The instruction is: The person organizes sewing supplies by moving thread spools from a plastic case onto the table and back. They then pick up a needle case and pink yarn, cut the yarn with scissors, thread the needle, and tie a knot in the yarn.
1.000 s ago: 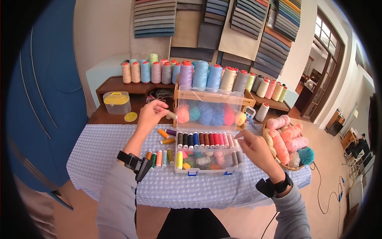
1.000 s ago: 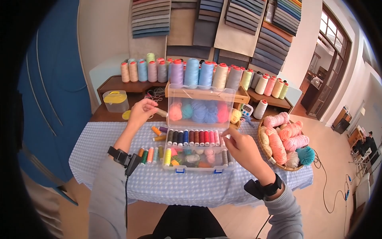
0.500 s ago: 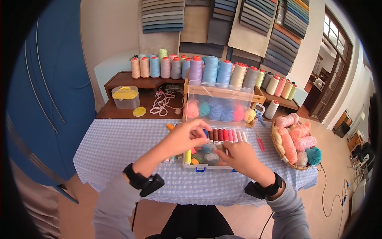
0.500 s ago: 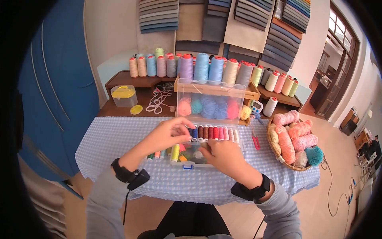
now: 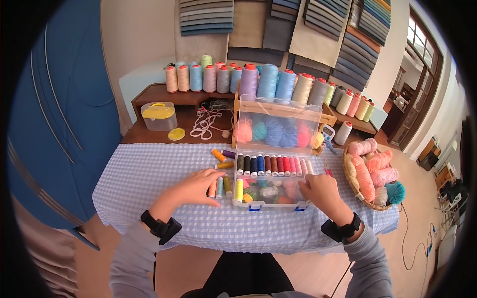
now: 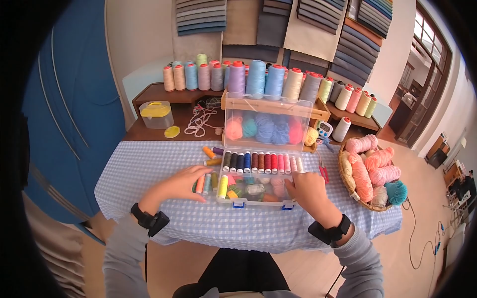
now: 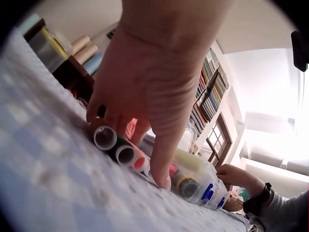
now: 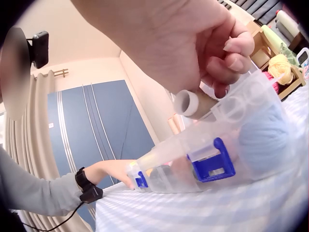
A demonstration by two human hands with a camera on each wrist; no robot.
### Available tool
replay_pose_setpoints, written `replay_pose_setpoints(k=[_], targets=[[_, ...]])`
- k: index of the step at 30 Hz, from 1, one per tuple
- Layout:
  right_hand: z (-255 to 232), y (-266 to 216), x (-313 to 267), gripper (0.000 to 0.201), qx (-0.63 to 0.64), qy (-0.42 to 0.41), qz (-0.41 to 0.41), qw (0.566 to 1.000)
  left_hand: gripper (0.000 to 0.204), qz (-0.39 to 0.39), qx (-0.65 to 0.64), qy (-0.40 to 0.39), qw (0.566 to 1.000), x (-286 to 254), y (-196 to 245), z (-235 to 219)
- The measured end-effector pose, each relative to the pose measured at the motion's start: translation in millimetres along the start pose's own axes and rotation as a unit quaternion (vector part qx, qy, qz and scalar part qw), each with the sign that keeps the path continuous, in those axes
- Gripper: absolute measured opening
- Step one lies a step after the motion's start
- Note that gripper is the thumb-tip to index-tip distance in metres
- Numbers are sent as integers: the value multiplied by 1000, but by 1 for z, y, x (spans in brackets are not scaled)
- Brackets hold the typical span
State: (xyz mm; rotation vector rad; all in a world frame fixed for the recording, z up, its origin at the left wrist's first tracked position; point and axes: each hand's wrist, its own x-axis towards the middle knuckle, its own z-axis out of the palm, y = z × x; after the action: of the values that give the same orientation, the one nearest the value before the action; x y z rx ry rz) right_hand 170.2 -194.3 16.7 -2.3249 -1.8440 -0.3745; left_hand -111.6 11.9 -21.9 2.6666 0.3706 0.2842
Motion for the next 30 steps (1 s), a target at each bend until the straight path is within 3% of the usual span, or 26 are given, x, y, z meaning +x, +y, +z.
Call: replay_pose_setpoints(k=[1,3,6,9,11,12,14,17,20,22,30], targets=[[-5,-4,-1,29,-2,0,-1,1000,81,-6,0,-1,1000,2,2,1],[-14,-10,-7,31,115,-38,6,993,81,-13,-2,-2,1000,6,5,4],[1,0,-6,41,123,-29,-44,991,77,-53,-17,-5,998,10,7,4],[14,-1,0,34,82,8,9,997,72,-30,14,18,999,12,9,4],[17,3,0,31,61,26,9,998,69,-34,36,115,992,13,18,-2],[18,4,1,29,40,43,8,998,69,-34,38,114,992,13,26,-6],[4,8,5,23,53,63,23,996,67,-71,-98,195,973,15,49,-11],[-23,8,11,18,111,90,53,988,68,-32,-126,208,969,30,78,3],[-33,6,14,14,170,130,56,975,67,12,-132,133,982,49,107,22],[-46,-2,11,14,207,118,67,969,67,29,-121,141,982,65,114,42],[-51,16,-3,12,201,119,53,971,61,52,-192,130,971,79,131,61]])
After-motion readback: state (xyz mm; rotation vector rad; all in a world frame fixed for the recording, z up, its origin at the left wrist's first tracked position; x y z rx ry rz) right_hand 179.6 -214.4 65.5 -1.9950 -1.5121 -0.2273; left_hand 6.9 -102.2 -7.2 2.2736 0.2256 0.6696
